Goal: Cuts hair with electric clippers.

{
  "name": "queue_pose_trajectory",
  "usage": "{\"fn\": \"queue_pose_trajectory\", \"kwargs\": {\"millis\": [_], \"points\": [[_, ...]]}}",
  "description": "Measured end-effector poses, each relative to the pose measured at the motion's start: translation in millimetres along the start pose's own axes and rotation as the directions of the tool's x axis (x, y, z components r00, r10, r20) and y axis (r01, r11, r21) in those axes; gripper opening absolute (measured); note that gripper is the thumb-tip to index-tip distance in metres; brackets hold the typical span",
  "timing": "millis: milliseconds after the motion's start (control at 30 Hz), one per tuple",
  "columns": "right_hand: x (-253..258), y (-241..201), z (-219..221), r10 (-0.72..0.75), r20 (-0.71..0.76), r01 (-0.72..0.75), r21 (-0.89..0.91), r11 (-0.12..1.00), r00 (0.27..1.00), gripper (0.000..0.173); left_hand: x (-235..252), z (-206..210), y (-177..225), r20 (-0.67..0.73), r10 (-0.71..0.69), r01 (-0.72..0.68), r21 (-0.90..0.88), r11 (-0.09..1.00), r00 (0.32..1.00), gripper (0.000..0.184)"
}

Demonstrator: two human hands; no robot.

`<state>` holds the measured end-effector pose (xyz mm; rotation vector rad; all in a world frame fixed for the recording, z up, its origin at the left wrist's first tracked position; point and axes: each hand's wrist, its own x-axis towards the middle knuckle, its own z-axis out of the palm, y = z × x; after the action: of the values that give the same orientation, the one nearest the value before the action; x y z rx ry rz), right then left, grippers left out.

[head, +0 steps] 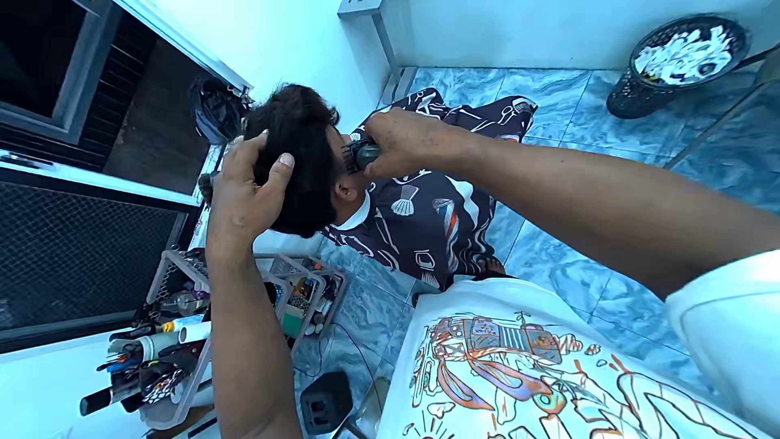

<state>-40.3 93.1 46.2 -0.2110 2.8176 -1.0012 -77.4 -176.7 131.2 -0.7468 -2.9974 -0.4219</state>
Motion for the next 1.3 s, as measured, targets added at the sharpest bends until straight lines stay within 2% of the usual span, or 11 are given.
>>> {"fn": "queue_pose_trajectory", "kwargs": {"millis": [133,267,433,567,700,833,867,1000,1133,1167,1300], "points": [[0,-7,2,-0.113,-0.005,0.112,0.189,0.976,0.994,0.036,3,0,-6,0.001,0.032,-0.032,-0.006,0.999,0.999,0.057],[0,-9,5,-0.074,-0.007,0.074,0.070,0.995,0.997,0.038,3,2,-5,-0.005,0.010,-0.010,-0.006,1.000,1.000,0.056],[-4,-18,0,-0.186,-0.013,0.185,0.205,0.961,0.983,0.034,2,1,-4,0.001,0.000,0.000,0.001,1.000,1.000,0.058],[-7,-20,1,-0.053,-0.013,0.054,0.062,0.997,0.999,0.036,1,1,-5,-0.005,-0.007,0.007,0.012,1.000,1.000,0.058],[-9,-28,-5,-0.167,-0.011,0.164,0.253,0.953,0.986,0.035,0,1,-4,-0.011,0.030,-0.030,-0.013,0.999,0.999,0.055],[-12,-28,-7,-0.073,0.026,0.072,0.047,0.996,0.997,0.034,-1,3,-1,-0.014,0.008,-0.008,0.003,1.000,1.000,0.063],[-13,-29,-8,-0.056,0.027,0.054,0.055,0.997,0.998,0.034,-1,4,2,-0.027,-0.009,0.009,0.008,1.000,1.000,0.066],[-10,-36,-14,-0.146,0.017,0.134,0.303,0.943,0.989,0.033,0,7,5,-0.069,-0.016,0.016,0.004,1.000,0.997,0.060],[-17,-36,-15,-0.060,0.057,0.055,0.083,0.995,0.997,0.031,-1,7,5,-0.052,-0.007,0.008,0.007,1.000,0.999,0.060],[-17,-36,-15,-0.038,0.060,0.032,0.092,0.995,0.997,0.032,-1,6,5,-0.048,-0.007,0.007,0.010,1.000,0.999,0.061],[-11,-39,-17,-0.113,0.055,0.085,0.364,0.927,0.992,0.032,0,6,2,-0.051,0.009,-0.008,0.009,1.000,0.999,0.062]]}}
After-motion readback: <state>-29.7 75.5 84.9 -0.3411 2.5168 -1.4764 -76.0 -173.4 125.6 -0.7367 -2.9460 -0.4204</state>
